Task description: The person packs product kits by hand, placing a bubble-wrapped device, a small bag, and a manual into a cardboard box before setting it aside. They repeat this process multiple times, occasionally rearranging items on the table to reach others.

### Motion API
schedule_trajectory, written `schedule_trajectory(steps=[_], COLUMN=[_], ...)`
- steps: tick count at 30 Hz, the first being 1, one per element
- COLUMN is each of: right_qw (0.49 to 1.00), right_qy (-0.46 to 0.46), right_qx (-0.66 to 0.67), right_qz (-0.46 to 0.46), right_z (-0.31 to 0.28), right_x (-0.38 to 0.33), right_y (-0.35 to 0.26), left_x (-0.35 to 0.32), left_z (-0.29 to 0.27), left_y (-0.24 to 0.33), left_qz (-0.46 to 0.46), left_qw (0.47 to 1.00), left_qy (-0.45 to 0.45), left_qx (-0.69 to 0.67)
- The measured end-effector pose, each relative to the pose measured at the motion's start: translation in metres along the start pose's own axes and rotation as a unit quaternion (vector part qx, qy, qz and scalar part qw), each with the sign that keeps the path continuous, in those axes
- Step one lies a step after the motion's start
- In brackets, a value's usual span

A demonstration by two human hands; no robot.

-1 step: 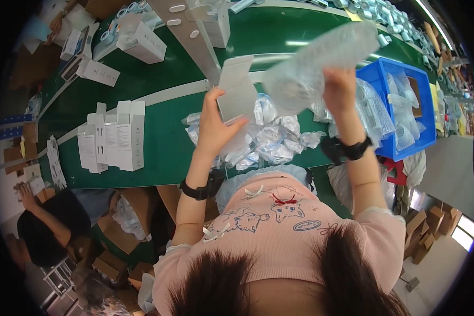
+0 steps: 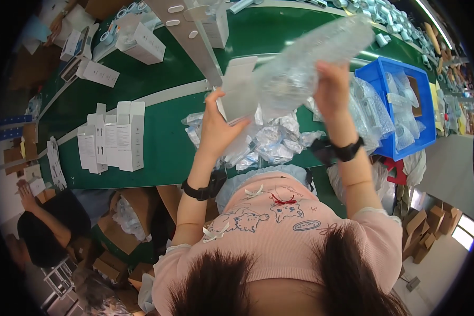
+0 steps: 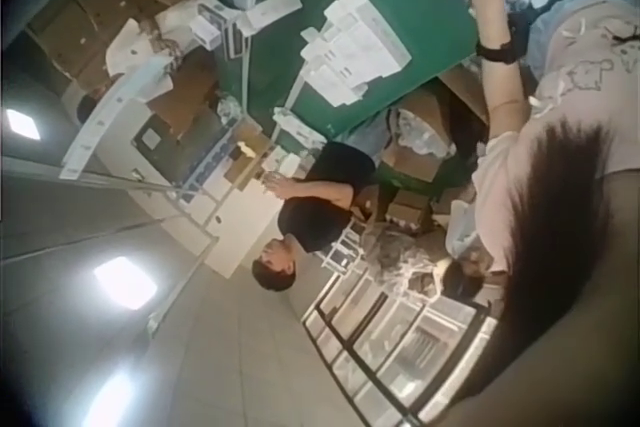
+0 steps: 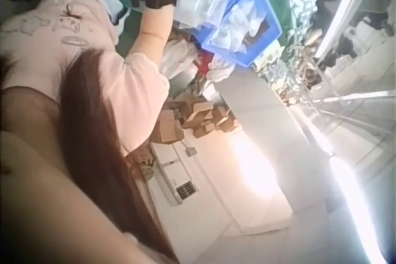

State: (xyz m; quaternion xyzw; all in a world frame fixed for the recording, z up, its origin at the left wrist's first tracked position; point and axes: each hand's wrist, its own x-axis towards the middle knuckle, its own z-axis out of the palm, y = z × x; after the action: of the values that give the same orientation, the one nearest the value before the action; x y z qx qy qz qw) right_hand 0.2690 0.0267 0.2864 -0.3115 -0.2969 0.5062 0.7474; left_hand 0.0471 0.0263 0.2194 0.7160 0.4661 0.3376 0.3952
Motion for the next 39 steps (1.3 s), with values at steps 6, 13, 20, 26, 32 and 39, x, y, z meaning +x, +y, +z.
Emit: schedule_trajectory(steps=[6,13,20,26,32,39], right_qw=[0.979,0.809,0.666,0.652,0.944,0.614], right_qy=[0.116,-0.152,-0.031,-0.105,-0.096,-0.509], right_qx=[-0.084,-0.521,-0.746,-0.72,-0.3,-0.549], right_qz=[-0.147,-0.225,0.007,0.212,-0.103,-0.25], right_z=[0.041,0.009,-0.131,-0.157,-0.017,0.021], right_x=[-0.006,-0.024,-0.003,-0.002,-0.015,-0.009], right_y=[0.071,0.054,0.113,0.119,0.069,0.099], left_x=[-0.004,0.013,-0.008,-0.006,0.003,0.013], left_z=[0.036,0.023,0.021,-0.009,-0.032,-0.04], left_y=[0.006,-0.011,-0.042,-0.016,-0.003,-0.017], left_qz=[0.01,0.183,0.123,0.041,-0.058,-0.121], left_qw=[0.983,0.959,0.98,0.988,0.986,0.982], left_qy=[0.151,0.213,0.157,0.139,0.123,0.142], left_qx=[-0.101,-0.038,-0.012,0.051,0.099,-0.009])
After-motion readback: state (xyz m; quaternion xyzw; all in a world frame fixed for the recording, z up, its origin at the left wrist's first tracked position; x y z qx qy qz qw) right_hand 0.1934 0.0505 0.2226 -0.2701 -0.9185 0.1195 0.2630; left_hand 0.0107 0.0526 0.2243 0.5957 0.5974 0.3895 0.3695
